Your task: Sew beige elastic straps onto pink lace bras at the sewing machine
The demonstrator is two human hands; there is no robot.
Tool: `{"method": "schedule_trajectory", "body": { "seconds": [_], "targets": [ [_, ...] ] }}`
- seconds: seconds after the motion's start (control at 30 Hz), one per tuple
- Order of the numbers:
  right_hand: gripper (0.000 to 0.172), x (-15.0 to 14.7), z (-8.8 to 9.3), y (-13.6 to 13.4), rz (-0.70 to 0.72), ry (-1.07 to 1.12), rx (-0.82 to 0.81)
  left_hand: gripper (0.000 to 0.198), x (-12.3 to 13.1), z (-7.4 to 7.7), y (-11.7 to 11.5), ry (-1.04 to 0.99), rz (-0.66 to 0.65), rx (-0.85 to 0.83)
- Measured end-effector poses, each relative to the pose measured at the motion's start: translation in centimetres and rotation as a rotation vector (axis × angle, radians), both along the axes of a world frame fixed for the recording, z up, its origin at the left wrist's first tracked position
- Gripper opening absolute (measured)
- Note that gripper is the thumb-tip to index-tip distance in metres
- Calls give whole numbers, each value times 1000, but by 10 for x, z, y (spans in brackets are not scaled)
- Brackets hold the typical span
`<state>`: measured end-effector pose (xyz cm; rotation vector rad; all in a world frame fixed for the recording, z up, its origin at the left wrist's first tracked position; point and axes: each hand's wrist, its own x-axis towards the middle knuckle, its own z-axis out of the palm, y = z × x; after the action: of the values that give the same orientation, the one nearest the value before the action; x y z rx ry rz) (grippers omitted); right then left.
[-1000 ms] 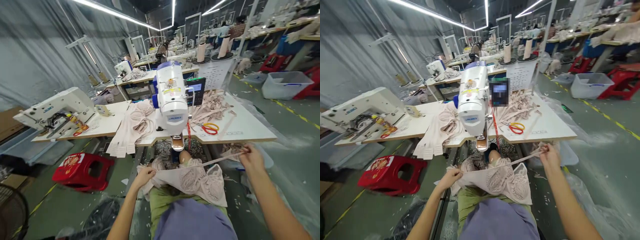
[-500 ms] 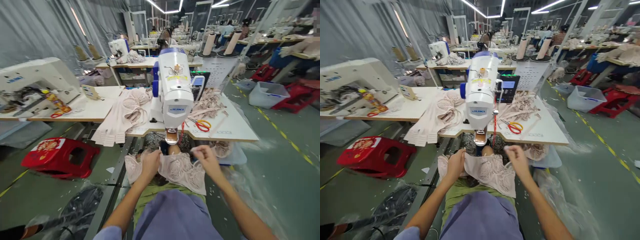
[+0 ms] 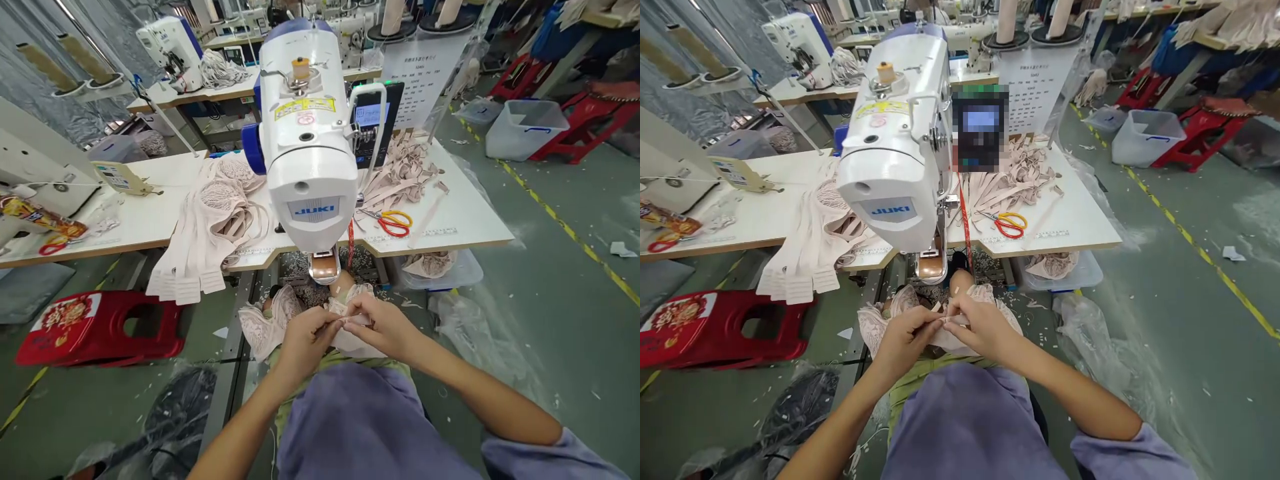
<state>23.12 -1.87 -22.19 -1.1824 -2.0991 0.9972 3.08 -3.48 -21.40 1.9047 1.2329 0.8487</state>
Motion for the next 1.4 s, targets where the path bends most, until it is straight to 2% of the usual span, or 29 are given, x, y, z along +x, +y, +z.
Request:
{"method": "schedule_trajectory", "body": {
  "seconds": [0.17,0.27,0.43,0.5,0.67,0.8,0.97,1.17,1.23,1.3,1.4],
  "targets": [
    [20,1,8,8,101,7,-36,25,3,-4,1,-19,85,10],
    [30,0,11,14,128,77,-24,29,1,-4,4,-19,67,-9],
    [32,3,6,25,-90,328,-270,29,-15,1,9,13,-51,-150],
    [27,4,3,27,-75,352,-325,28,-21,7,10,35,-41,-180],
    [8,-8,7,22,298,223,-104,16,-24,28,10,103,-50,-135],
    [10,-20,13,19,416,181,58,14,-27,32,12,93,-71,-9],
    [15,-23,14,18,431,74,302,14,-38,28,13,56,-143,50],
    [24,-30,1,12,382,-38,572,16,-35,35,16,241,-158,55],
    [24,-33,-5,11,329,-38,585,16,-31,35,21,285,-129,-27],
    [23,-36,-9,12,268,-20,523,14,-29,32,28,262,-108,-161],
    [21,-38,-10,12,168,83,405,7,-24,20,33,84,-91,-366]
  ]
}}
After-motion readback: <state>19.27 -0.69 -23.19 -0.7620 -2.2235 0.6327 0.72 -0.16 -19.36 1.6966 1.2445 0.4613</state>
